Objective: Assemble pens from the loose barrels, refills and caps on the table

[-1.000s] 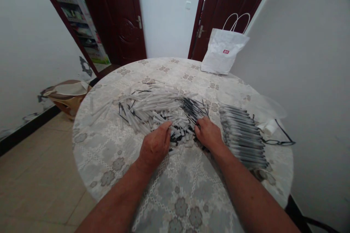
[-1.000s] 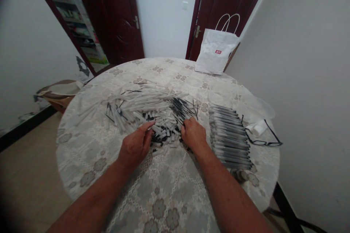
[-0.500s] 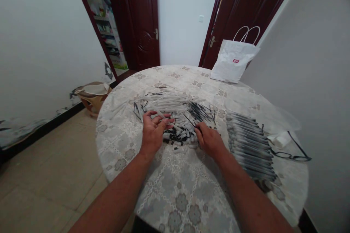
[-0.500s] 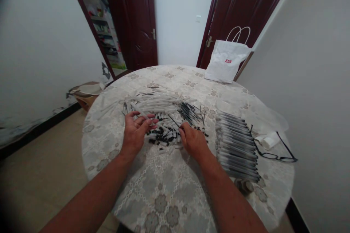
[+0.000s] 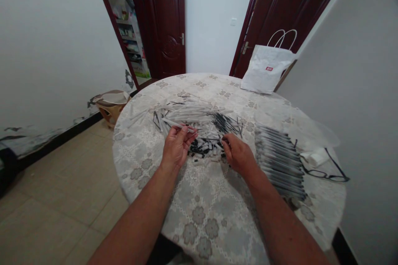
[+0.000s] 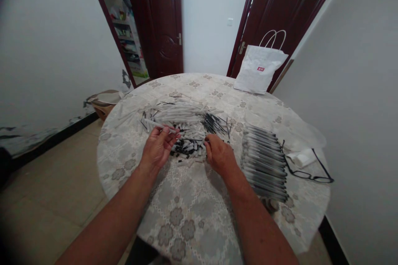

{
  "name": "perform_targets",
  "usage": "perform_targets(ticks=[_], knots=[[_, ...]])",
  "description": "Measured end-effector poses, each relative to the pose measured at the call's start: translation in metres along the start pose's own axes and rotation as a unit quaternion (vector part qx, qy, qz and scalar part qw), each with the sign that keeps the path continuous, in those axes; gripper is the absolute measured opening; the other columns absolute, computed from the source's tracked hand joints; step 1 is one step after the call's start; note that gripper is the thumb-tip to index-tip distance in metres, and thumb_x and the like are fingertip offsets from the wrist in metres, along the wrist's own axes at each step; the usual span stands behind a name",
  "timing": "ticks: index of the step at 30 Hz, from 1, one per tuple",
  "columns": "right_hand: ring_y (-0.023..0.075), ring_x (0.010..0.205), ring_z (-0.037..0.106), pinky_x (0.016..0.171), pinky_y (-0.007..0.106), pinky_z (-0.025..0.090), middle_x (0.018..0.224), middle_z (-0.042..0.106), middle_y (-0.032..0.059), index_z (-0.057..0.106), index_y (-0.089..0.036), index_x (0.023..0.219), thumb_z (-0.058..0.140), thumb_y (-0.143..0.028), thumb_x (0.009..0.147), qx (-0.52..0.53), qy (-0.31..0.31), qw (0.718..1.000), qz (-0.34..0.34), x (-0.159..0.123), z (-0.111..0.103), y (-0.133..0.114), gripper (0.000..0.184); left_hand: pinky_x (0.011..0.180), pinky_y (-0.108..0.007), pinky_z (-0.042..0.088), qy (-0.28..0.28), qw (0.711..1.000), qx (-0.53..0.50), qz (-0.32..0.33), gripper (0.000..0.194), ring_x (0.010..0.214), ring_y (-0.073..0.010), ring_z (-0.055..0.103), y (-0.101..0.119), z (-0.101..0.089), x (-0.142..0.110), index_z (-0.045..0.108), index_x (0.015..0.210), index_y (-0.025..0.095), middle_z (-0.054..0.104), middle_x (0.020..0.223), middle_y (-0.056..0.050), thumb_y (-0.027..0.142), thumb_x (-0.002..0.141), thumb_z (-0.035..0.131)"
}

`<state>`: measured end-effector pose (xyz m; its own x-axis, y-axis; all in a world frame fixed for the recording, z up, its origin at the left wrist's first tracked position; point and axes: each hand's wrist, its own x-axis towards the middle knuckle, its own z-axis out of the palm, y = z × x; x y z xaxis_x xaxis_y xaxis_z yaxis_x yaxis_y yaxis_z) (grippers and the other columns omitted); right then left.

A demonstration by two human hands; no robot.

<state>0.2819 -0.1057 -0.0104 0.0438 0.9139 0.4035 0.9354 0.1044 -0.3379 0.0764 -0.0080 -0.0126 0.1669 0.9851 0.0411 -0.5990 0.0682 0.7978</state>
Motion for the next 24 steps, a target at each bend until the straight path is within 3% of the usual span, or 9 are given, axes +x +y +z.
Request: perform_targets(ticks=[5, 10, 18, 24], knots=[[0.0204, 0.094, 0.067, 0.082, 0.027, 0.046, 0.107, 0.071, 0.0091, 0.062, -0.020, 0.109, 0.043, -0.030, 0.105, -0.025, -0.008, 1.000, -0.004, -0.003, 0.007, 0.000, 0.021, 0.080, -0.036, 0.062, -0.001, 1.000, 0.002, -0.015, 0.042, 0.085, -0.0177, 0.076, -0.001, -0.012, 0.003, 0.049, 0.099, 0.023, 0.071, 0.098, 0.000, 0.041, 0.078, 0.081], [0.0204, 0.093, 0.067, 0.078, 0.027, 0.044, 0.108, 0.072, 0.0088, 0.062, -0.020, 0.111, 0.043, -0.030, 0.105, -0.049, 0.004, 0.999, 0.007, -0.004, 0.008, -0.003, 0.022, 0.080, -0.036, 0.062, -0.029, 0.999, 0.007, -0.027, 0.043, 0.085, -0.0172, 0.075, -0.005, -0.008, -0.001, 0.048, 0.100, 0.023, 0.072, 0.100, 0.000, 0.042, 0.079, 0.081], [0.0185, 0.088, 0.066, 0.070, 0.026, 0.039, 0.105, 0.071, 0.0063, 0.061, -0.021, 0.108, 0.045, -0.028, 0.105, -0.088, -0.008, 0.996, 0.026, -0.003, 0.011, 0.000, 0.017, 0.078, -0.035, 0.062, -0.031, 0.999, -0.008, -0.029, 0.043, 0.085, -0.0186, 0.076, -0.009, -0.008, -0.001, 0.049, 0.100, 0.022, 0.073, 0.097, -0.002, 0.041, 0.079, 0.082], [0.0195, 0.083, 0.066, 0.067, 0.027, 0.038, 0.101, 0.072, 0.0078, 0.062, -0.021, 0.105, 0.045, -0.028, 0.105, -0.090, -0.001, 0.996, 0.005, -0.002, 0.012, -0.001, 0.018, 0.077, -0.035, 0.062, -0.028, 0.999, 0.021, -0.029, 0.041, 0.082, -0.0193, 0.076, -0.010, -0.007, -0.002, 0.052, 0.099, 0.021, 0.075, 0.096, -0.003, 0.040, 0.078, 0.083]])
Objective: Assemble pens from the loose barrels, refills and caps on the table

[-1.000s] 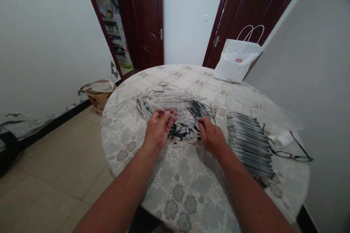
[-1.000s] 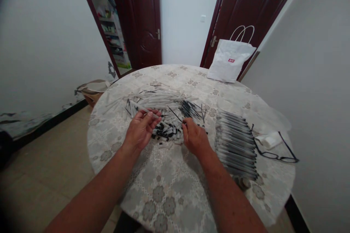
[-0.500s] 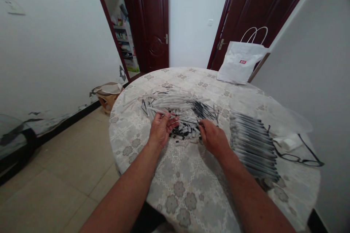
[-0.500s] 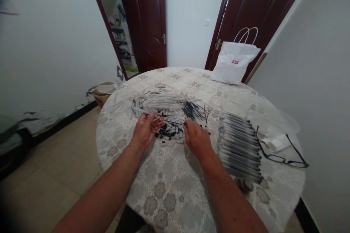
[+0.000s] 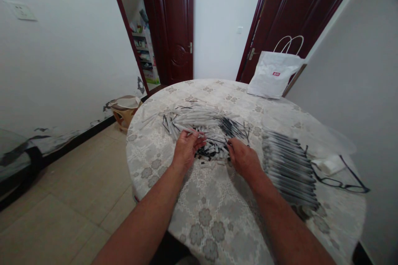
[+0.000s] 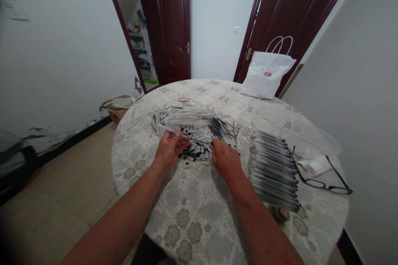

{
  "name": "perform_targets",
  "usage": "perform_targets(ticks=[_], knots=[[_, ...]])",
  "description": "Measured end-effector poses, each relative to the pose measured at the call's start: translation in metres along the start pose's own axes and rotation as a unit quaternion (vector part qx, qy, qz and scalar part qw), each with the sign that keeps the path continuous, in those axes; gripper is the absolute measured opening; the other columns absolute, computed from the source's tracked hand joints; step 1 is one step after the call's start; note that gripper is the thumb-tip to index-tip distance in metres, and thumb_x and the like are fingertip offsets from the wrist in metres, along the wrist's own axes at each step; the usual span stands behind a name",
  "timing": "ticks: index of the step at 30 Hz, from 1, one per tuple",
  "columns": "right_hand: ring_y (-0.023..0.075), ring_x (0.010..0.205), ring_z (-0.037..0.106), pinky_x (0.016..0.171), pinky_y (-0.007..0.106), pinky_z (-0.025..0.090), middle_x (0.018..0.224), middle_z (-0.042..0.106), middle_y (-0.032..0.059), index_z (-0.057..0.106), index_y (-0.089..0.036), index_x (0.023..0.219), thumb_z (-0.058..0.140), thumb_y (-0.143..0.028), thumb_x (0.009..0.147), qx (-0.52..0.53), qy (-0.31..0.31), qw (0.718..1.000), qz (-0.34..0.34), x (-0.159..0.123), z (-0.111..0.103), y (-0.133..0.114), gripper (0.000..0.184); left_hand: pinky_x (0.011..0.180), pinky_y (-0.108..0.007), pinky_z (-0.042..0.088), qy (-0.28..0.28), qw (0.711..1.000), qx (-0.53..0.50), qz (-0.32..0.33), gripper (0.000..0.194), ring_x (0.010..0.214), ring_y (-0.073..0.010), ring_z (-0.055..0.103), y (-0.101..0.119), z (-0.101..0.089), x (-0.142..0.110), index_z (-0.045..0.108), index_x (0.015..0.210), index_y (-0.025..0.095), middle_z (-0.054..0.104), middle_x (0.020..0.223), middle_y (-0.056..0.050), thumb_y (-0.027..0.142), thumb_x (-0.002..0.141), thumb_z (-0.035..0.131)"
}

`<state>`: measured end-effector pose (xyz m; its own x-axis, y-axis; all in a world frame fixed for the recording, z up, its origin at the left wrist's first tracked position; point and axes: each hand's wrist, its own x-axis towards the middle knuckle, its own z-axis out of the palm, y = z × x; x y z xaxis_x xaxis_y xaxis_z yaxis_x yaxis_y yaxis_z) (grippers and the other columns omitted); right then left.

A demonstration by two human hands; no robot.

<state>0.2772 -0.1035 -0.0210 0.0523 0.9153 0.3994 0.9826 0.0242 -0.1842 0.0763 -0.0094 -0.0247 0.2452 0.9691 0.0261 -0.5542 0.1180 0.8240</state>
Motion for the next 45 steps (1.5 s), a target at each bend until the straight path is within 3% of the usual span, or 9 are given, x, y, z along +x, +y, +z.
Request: perform_targets(ticks=[8, 17, 21, 24, 28, 33, 37, 41, 45], knots=[[0.0219, 0.095, 0.069, 0.084, 0.030, 0.047, 0.109, 0.072, 0.0100, 0.062, -0.021, 0.118, 0.043, -0.022, 0.101, 0.180, 0.027, 0.981, -0.062, -0.004, 0.001, -0.015, 0.025, 0.076, -0.037, 0.063, -0.061, 0.994, 0.049, -0.075, 0.043, 0.080, -0.0220, 0.077, -0.008, 0.005, -0.006, 0.054, 0.099, 0.019, 0.077, 0.099, -0.008, 0.037, 0.075, 0.085], [0.0131, 0.055, 0.054, 0.055, 0.025, 0.043, 0.070, 0.063, -0.0035, 0.060, -0.023, 0.101, 0.052, -0.046, 0.101, 0.513, -0.052, 0.854, 0.064, -0.006, 0.004, -0.024, 0.024, 0.068, -0.033, 0.064, -0.165, 0.966, -0.021, -0.200, 0.036, 0.069, -0.0186, 0.075, -0.001, 0.005, -0.015, 0.058, 0.095, 0.017, 0.077, 0.086, -0.007, 0.031, 0.077, 0.086], [0.0170, 0.074, 0.060, 0.071, 0.028, 0.047, 0.083, 0.066, 0.0025, 0.065, -0.022, 0.100, 0.050, -0.039, 0.102, 0.355, -0.002, 0.935, 0.012, -0.004, 0.005, -0.021, 0.023, 0.066, -0.029, 0.063, -0.062, 0.981, -0.112, -0.148, 0.030, 0.069, -0.0169, 0.075, 0.004, -0.001, -0.005, 0.060, 0.092, 0.017, 0.076, 0.081, -0.003, 0.027, 0.079, 0.085], [0.0203, 0.094, 0.062, 0.082, 0.029, 0.046, 0.101, 0.066, 0.0076, 0.069, -0.021, 0.105, 0.052, -0.028, 0.099, 0.186, -0.054, 0.979, -0.066, -0.004, 0.007, -0.025, 0.020, 0.067, -0.026, 0.062, 0.014, 0.982, -0.156, -0.102, 0.021, 0.068, -0.0146, 0.074, 0.006, -0.006, 0.004, 0.061, 0.086, 0.017, 0.074, 0.076, -0.001, 0.025, 0.082, 0.080], [0.0199, 0.094, 0.063, 0.076, 0.027, 0.044, 0.106, 0.065, 0.0076, 0.071, -0.023, 0.103, 0.051, -0.029, 0.100, 0.029, -0.159, 0.985, -0.060, -0.005, 0.012, -0.040, 0.021, 0.069, -0.026, 0.062, 0.033, 0.984, -0.156, -0.085, 0.020, 0.070, -0.0149, 0.074, 0.003, -0.006, 0.007, 0.063, 0.086, 0.016, 0.075, 0.079, -0.003, 0.024, 0.082, 0.081], [0.0221, 0.094, 0.064, 0.074, 0.029, 0.044, 0.106, 0.065, 0.0095, 0.068, -0.021, 0.104, 0.054, -0.038, 0.100, -0.051, -0.163, 0.985, -0.015, -0.002, 0.017, -0.061, 0.022, 0.071, -0.029, 0.063, 0.006, 0.987, -0.138, -0.078, 0.025, 0.080, -0.0187, 0.076, -0.002, -0.002, 0.003, 0.062, 0.093, 0.017, 0.076, 0.083, -0.005, 0.022, 0.079, 0.083], [0.0219, 0.088, 0.065, 0.073, 0.029, 0.045, 0.102, 0.066, 0.0097, 0.067, -0.020, 0.100, 0.054, -0.030, 0.099, -0.039, -0.137, 0.990, -0.005, -0.001, 0.021, -0.062, 0.017, 0.073, -0.030, 0.063, -0.009, 0.990, -0.125, -0.072, 0.031, 0.083, -0.0208, 0.077, -0.003, -0.001, 0.002, 0.060, 0.095, 0.018, 0.076, 0.086, -0.006, 0.023, 0.077, 0.084], [0.0209, 0.089, 0.065, 0.082, 0.030, 0.047, 0.098, 0.070, 0.0089, 0.068, -0.018, 0.101, 0.053, -0.025, 0.095, 0.133, -0.016, 0.991, 0.021, -0.001, 0.020, -0.051, 0.017, 0.074, -0.032, 0.062, -0.017, 0.991, -0.110, -0.070, 0.037, 0.086, -0.0224, 0.077, -0.002, 0.000, 0.000, 0.056, 0.097, 0.019, 0.077, 0.090, -0.006, 0.024, 0.075, 0.086], [0.0182, 0.076, 0.064, 0.074, 0.030, 0.049, 0.088, 0.071, 0.0040, 0.068, -0.020, 0.101, 0.059, -0.034, 0.091, 0.387, 0.059, 0.913, 0.111, 0.000, 0.019, -0.039, 0.020, 0.077, -0.035, 0.062, -0.042, 0.991, -0.088, -0.088, 0.039, 0.087, -0.0231, 0.077, -0.002, 0.003, -0.004, 0.056, 0.096, 0.019, 0.077, 0.092, -0.005, 0.024, 0.073, 0.087]])
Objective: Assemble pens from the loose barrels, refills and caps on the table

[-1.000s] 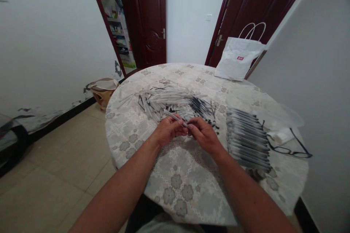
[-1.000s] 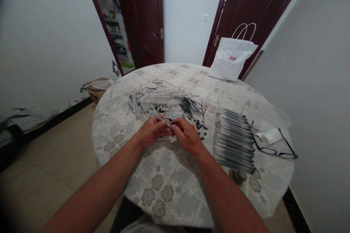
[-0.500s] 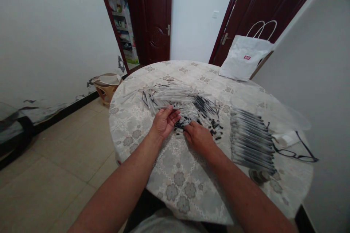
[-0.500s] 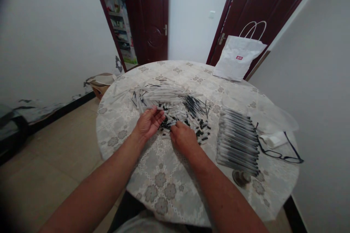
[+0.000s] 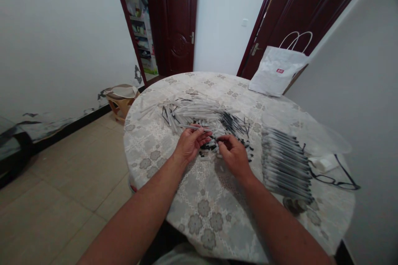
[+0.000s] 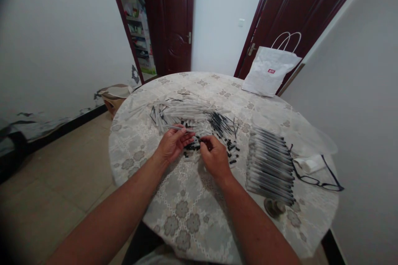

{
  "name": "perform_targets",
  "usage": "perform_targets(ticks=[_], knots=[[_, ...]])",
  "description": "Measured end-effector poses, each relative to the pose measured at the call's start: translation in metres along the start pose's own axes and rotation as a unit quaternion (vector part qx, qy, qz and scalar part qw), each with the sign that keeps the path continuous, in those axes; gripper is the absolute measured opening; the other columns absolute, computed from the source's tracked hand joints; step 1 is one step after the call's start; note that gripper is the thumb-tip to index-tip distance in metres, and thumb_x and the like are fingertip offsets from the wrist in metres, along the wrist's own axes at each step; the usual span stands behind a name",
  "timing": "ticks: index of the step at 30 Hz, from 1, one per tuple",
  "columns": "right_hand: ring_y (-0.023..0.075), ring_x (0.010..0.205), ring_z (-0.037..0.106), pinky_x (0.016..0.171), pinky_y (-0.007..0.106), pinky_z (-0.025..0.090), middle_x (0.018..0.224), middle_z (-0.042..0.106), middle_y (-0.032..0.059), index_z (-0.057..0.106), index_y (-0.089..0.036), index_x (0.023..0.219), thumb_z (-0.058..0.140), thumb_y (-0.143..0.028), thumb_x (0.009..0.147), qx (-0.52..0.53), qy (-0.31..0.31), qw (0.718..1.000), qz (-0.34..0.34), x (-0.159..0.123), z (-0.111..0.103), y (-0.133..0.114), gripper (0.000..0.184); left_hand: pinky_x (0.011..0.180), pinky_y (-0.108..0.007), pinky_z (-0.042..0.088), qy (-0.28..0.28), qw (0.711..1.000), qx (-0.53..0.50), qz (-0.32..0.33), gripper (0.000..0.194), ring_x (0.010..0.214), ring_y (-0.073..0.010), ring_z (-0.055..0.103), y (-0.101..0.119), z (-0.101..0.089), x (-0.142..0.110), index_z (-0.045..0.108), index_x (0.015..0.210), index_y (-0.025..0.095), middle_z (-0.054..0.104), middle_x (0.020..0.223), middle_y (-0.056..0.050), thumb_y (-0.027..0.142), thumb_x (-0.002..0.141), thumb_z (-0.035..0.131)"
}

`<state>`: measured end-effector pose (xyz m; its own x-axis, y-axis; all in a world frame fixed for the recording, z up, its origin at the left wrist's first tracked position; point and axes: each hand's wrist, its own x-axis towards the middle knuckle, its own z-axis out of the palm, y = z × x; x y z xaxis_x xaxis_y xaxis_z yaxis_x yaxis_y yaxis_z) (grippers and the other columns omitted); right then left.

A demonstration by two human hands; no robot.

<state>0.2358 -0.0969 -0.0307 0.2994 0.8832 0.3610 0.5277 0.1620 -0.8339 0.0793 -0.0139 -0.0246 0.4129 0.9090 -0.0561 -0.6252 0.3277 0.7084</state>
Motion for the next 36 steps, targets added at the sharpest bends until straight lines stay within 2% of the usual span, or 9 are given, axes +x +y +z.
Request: perform_targets(ticks=[3, 5, 13, 21, 25, 31, 36], knots=[[0.0159, 0.066, 0.059, 0.063, 0.028, 0.047, 0.081, 0.069, 0.0015, 0.067, -0.020, 0.099, 0.064, -0.038, 0.087, 0.131, 0.015, 0.990, 0.053, 0.003, 0.000, 0.004, 0.021, 0.080, -0.037, 0.062, -0.022, 0.999, 0.027, -0.017, 0.038, 0.087, -0.0230, 0.077, -0.002, 0.003, -0.003, 0.057, 0.096, 0.018, 0.077, 0.094, -0.006, 0.025, 0.073, 0.087], [0.0146, 0.062, 0.056, 0.060, 0.027, 0.045, 0.078, 0.067, 0.0001, 0.067, -0.020, 0.098, 0.066, -0.038, 0.086, 0.164, 0.014, 0.984, 0.063, 0.004, 0.002, 0.006, 0.021, 0.081, -0.037, 0.061, -0.036, 0.998, 0.045, -0.021, 0.038, 0.088, -0.0226, 0.076, -0.003, 0.004, -0.004, 0.058, 0.096, 0.017, 0.077, 0.095, -0.007, 0.025, 0.072, 0.087], [0.0140, 0.066, 0.057, 0.062, 0.025, 0.045, 0.082, 0.068, 0.0002, 0.069, -0.020, 0.101, 0.067, -0.039, 0.086, 0.158, 0.017, 0.986, 0.058, 0.004, 0.007, 0.015, 0.025, 0.082, -0.037, 0.061, -0.046, 0.996, 0.078, -0.017, 0.034, 0.086, -0.0203, 0.075, -0.004, 0.007, -0.006, 0.060, 0.094, 0.017, 0.077, 0.099, -0.007, 0.026, 0.074, 0.086], [0.0132, 0.061, 0.053, 0.058, 0.024, 0.043, 0.075, 0.064, -0.0018, 0.068, -0.020, 0.103, 0.067, -0.041, 0.087, 0.168, 0.013, 0.984, 0.066, 0.004, 0.007, 0.019, 0.026, 0.082, -0.037, 0.061, -0.049, 0.995, 0.087, -0.012, 0.036, 0.088, -0.0208, 0.075, -0.005, 0.004, -0.004, 0.060, 0.096, 0.017, 0.076, 0.099, -0.008, 0.027, 0.074, 0.086], [0.0132, 0.060, 0.053, 0.058, 0.024, 0.043, 0.072, 0.063, -0.0023, 0.068, -0.021, 0.101, 0.067, -0.041, 0.086, 0.161, 0.008, 0.985, 0.069, 0.004, 0.007, 0.018, 0.025, 0.081, -0.036, 0.061, -0.046, 0.994, 0.096, -0.011, 0.035, 0.087, -0.0205, 0.075, -0.005, 0.004, -0.004, 0.061, 0.094, 0.017, 0.076, 0.099, -0.008, 0.027, 0.073, 0.087], [0.0149, 0.069, 0.059, 0.064, 0.026, 0.048, 0.084, 0.068, 0.0009, 0.067, -0.020, 0.100, 0.068, -0.039, 0.086, 0.137, 0.010, 0.989, 0.045, 0.004, 0.005, 0.014, 0.024, 0.083, -0.037, 0.061, -0.054, 0.993, 0.103, -0.014, 0.033, 0.088, -0.0204, 0.075, -0.006, 0.005, -0.004, 0.062, 0.093, 0.016, 0.076, 0.101, -0.009, 0.028, 0.073, 0.087], [0.0146, 0.062, 0.059, 0.058, 0.025, 0.046, 0.075, 0.066, -0.0013, 0.064, -0.022, 0.103, 0.064, -0.038, 0.088, 0.172, 0.010, 0.983, 0.064, 0.001, 0.002, 0.006, 0.022, 0.079, -0.036, 0.062, -0.041, 0.996, 0.078, -0.021, 0.036, 0.089, -0.0222, 0.075, -0.006, 0.004, -0.004, 0.060, 0.096, 0.017, 0.076, 0.097, -0.008, 0.027, 0.073, 0.087]])
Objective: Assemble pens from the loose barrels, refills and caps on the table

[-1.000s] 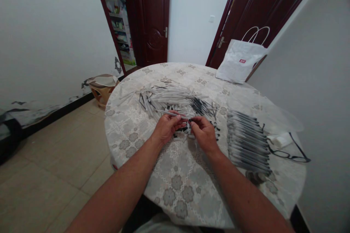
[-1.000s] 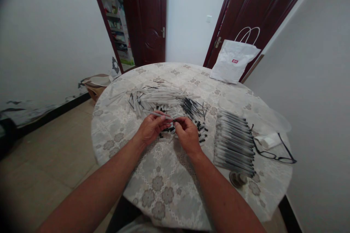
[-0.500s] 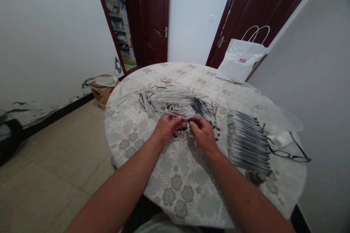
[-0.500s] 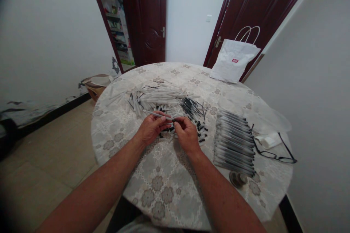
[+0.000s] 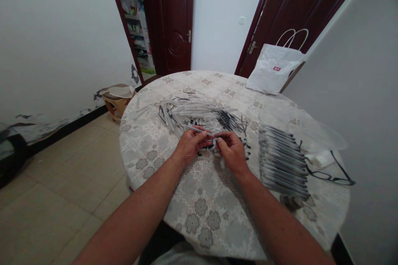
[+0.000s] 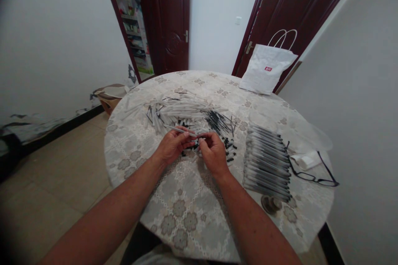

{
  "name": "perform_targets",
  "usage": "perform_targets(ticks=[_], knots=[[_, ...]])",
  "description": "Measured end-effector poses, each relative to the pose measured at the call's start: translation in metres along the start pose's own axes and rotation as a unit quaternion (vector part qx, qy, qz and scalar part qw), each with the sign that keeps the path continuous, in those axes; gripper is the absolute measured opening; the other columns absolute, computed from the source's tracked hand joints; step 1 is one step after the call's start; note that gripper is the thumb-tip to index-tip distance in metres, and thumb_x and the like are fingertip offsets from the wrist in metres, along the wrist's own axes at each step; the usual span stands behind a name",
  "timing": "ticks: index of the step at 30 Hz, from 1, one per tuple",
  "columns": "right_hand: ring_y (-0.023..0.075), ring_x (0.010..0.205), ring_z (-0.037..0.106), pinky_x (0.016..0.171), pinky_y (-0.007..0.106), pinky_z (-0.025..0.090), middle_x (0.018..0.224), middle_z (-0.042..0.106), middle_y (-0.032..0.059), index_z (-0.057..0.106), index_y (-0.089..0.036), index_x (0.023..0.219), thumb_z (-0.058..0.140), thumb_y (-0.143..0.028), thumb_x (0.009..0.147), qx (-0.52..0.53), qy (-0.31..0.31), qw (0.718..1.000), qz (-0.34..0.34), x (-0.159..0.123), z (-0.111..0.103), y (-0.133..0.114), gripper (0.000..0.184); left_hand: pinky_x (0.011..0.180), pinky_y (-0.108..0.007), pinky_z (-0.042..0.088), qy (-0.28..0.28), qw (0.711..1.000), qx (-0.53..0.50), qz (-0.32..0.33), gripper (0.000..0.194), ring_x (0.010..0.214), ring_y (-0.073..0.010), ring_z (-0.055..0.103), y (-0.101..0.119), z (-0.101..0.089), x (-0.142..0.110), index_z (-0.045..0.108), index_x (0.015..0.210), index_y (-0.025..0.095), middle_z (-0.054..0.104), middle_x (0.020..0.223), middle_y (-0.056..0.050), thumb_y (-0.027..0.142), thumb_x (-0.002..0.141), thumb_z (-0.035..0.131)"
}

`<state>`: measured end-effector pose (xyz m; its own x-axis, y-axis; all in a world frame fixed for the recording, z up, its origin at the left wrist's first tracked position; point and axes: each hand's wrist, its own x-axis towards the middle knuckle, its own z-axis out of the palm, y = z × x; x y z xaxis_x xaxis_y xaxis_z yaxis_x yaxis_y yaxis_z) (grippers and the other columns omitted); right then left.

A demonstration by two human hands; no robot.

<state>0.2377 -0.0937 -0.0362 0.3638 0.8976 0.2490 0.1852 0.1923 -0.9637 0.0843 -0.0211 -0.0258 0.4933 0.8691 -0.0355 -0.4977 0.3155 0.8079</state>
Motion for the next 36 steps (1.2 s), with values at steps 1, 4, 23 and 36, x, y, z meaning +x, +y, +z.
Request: perform_targets(ticks=[1, 4, 23, 36], knots=[[0.0145, 0.060, 0.058, 0.056, 0.025, 0.045, 0.074, 0.066, -0.0016, 0.063, -0.022, 0.102, 0.063, -0.037, 0.088, 0.005, 0.000, 1.000, 0.004, 0.000, -0.001, -0.001, 0.021, 0.079, -0.036, 0.062, 0.003, 1.000, -0.004, -0.003, 0.037, 0.089, -0.0224, 0.075, 0.000, -0.001, 0.000, 0.060, 0.096, 0.017, 0.076, 0.096, -0.008, 0.027, 0.073, 0.087], [0.0147, 0.058, 0.057, 0.055, 0.026, 0.045, 0.071, 0.064, -0.0018, 0.063, -0.022, 0.097, 0.064, -0.036, 0.085, -0.014, 0.003, 1.000, 0.000, 0.001, -0.005, -0.003, 0.018, 0.079, -0.036, 0.062, 0.003, 1.000, -0.016, -0.007, 0.038, 0.089, -0.0228, 0.076, -0.001, -0.003, 0.001, 0.059, 0.096, 0.017, 0.076, 0.094, -0.007, 0.028, 0.073, 0.087], [0.0163, 0.070, 0.063, 0.061, 0.026, 0.049, 0.085, 0.071, 0.0025, 0.068, -0.021, 0.097, 0.069, -0.041, 0.085, -0.046, -0.027, 0.999, -0.001, 0.004, -0.003, 0.004, 0.024, 0.080, -0.035, 0.061, -0.001, 1.000, 0.001, -0.003, 0.034, 0.085, -0.0192, 0.074, -0.001, -0.002, 0.001, 0.062, 0.095, 0.016, 0.076, 0.095, -0.007, 0.026, 0.073, 0.087], [0.0178, 0.077, 0.065, 0.072, 0.029, 0.050, 0.089, 0.072, 0.0030, 0.069, -0.021, 0.100, 0.067, -0.038, 0.089, -0.104, -0.007, 0.992, -0.068, 0.002, -0.004, 0.008, 0.020, 0.077, -0.034, 0.061, -0.002, 0.999, 0.047, 0.000, 0.033, 0.082, -0.0184, 0.073, -0.004, -0.003, 0.003, 0.065, 0.092, 0.015, 0.075, 0.093, -0.007, 0.029, 0.072, 0.088]])
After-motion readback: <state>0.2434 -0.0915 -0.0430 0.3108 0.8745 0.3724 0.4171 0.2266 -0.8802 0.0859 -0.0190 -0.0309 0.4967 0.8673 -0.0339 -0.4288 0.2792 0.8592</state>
